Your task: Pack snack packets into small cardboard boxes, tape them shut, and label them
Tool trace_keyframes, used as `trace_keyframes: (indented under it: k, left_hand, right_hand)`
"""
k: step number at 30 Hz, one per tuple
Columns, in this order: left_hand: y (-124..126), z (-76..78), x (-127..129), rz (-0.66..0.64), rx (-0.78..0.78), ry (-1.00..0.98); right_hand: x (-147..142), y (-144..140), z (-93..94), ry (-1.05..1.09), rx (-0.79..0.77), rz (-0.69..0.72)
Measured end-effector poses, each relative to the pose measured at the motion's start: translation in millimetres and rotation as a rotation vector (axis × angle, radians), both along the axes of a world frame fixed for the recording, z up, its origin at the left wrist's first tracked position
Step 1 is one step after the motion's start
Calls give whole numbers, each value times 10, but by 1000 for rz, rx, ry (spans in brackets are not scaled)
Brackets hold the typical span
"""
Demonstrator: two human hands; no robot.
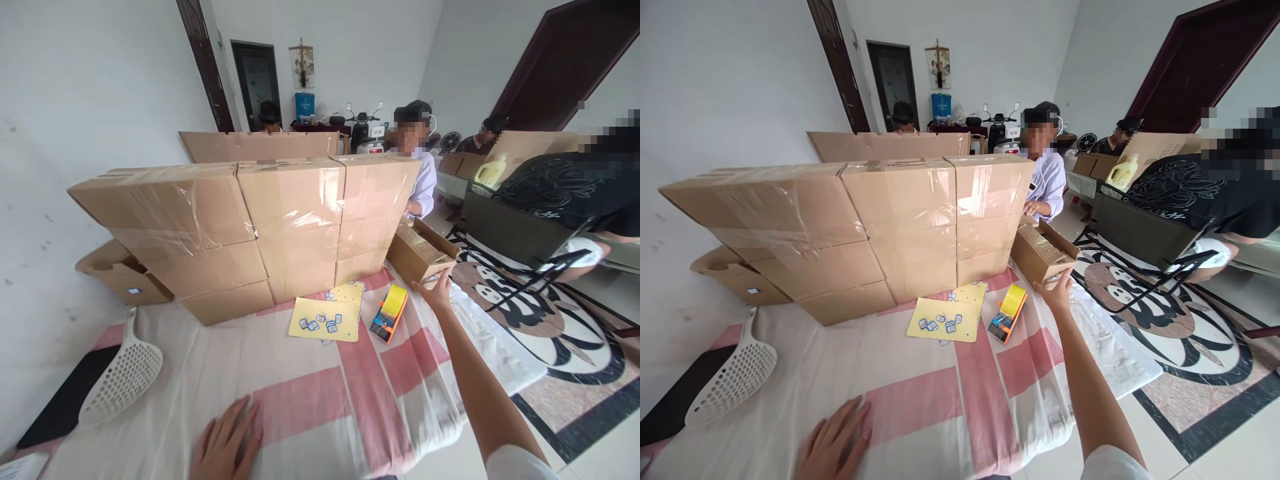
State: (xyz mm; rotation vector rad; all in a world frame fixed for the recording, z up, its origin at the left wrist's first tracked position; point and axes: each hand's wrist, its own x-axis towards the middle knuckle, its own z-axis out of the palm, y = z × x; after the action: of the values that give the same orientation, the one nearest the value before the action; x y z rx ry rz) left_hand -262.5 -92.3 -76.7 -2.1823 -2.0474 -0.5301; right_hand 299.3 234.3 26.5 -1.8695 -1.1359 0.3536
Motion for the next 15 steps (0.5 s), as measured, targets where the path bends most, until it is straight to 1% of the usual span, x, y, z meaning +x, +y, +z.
trace_keyframes:
  k: [1,3,6,9,10,12,13,15]
  left_hand:
    - [1,0,-1,5,-13,-8]
    - [5,-7,-10,6,-40,-14]
    - [11,-24,-32,-12,-55,-14]
    - [18,-16,-34,-18,-56,-64]
    - [23,5,-26,-14,-52,-105]
    - [46,96,-2,16,-30,-239]
    - [68,170,7,43,-11,-330]
    - [149,376,-8,122,49,-541]
  right_hand:
    - [-30,-59,25,13,-5,10]
    - [-85,-195,75,-18,43,9]
    - [-139,-419,146,-63,107,-33]
    - [-235,-706,169,-82,122,-25]
    - [-306,-835,152,-92,113,8]
    - [-534,-1163,68,-116,72,124]
    - [-688,-1361,0,-117,37,200]
    - [-1036,-1800,-175,-139,25,393]
